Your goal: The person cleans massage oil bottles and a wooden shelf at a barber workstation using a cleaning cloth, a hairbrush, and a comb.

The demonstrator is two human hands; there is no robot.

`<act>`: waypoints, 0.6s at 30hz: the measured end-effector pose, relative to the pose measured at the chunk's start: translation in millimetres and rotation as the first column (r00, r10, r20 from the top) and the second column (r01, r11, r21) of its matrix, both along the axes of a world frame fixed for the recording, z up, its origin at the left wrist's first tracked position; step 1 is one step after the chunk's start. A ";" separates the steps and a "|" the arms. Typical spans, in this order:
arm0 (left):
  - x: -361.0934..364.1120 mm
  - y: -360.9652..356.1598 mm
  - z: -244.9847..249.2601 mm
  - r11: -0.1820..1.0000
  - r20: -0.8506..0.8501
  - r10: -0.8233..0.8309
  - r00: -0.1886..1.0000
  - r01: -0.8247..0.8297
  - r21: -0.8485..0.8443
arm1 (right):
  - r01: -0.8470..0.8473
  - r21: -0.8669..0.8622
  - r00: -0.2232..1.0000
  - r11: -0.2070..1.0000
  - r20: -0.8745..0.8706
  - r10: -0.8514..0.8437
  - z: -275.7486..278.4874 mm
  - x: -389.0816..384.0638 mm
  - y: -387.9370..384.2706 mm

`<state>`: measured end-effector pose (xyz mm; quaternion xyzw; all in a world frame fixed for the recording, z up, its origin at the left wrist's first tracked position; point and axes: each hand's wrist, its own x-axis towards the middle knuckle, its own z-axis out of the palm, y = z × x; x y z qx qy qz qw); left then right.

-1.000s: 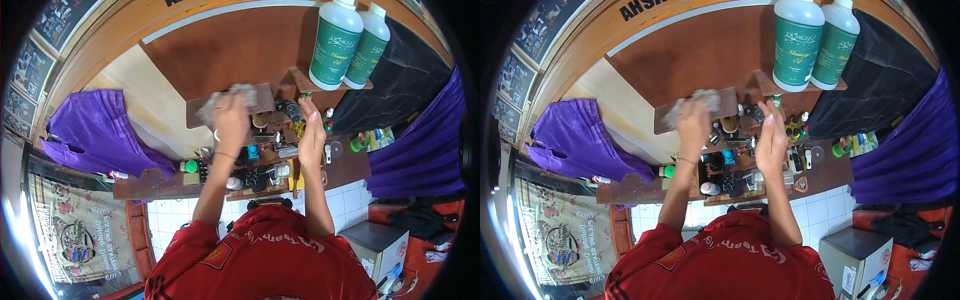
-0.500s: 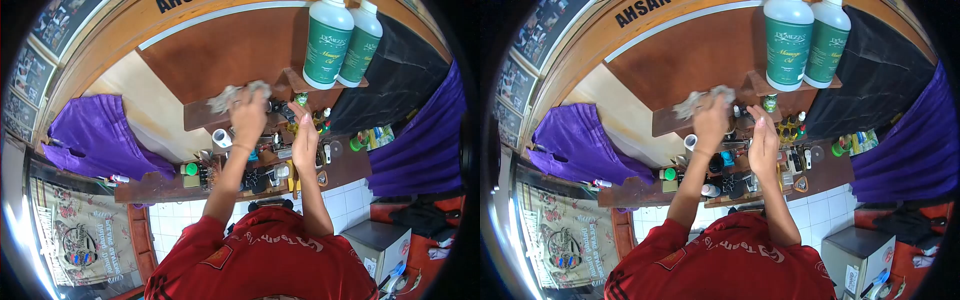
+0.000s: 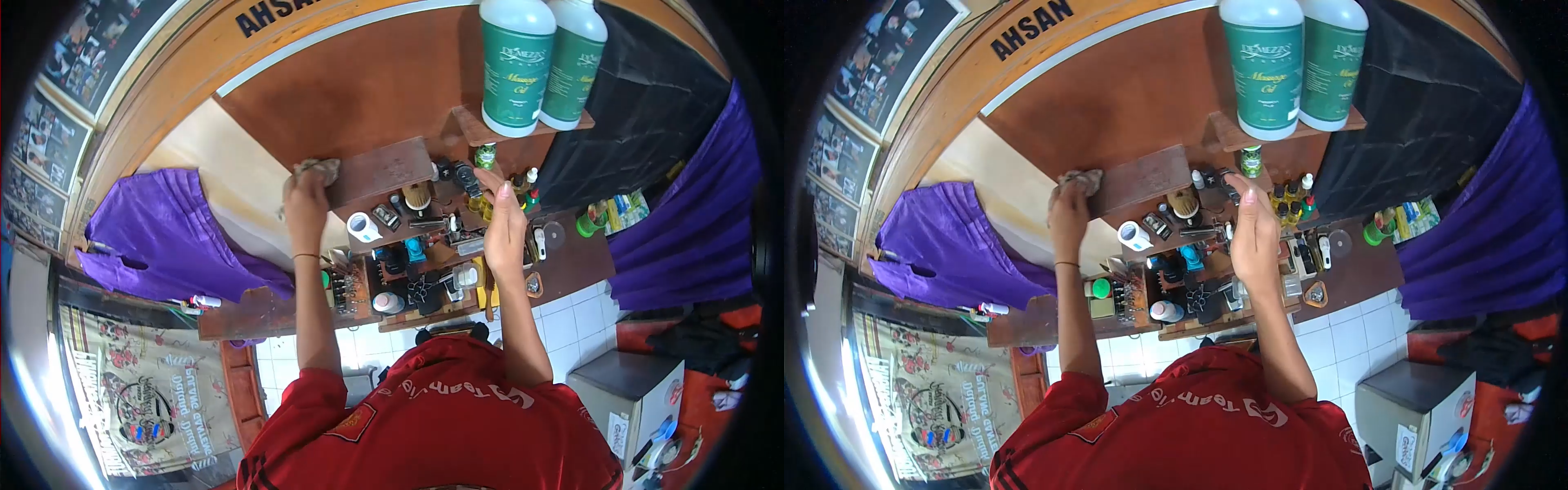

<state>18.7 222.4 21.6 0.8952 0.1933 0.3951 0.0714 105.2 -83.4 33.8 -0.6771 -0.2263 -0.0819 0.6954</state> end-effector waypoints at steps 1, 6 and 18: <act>-1.5 2.0 5.5 0.999 0.014 -0.021 1.000 0.022 -0.046 | 0.022 0.000 1.000 1.000 -0.003 -0.022 -2.0 0.0 -1.5; 31.8 -36.3 -17.7 0.978 -0.065 0.149 0.987 -0.138 0.156 | 0.014 -0.018 1.000 1.000 -0.007 -0.014 -7.8 2.4 -4.4; 78.5 -146.1 -1.3 0.945 -0.062 -0.282 0.957 0.288 0.153 | 0.099 0.024 0.993 0.995 -0.063 -0.098 -6.3 7.7 -19.7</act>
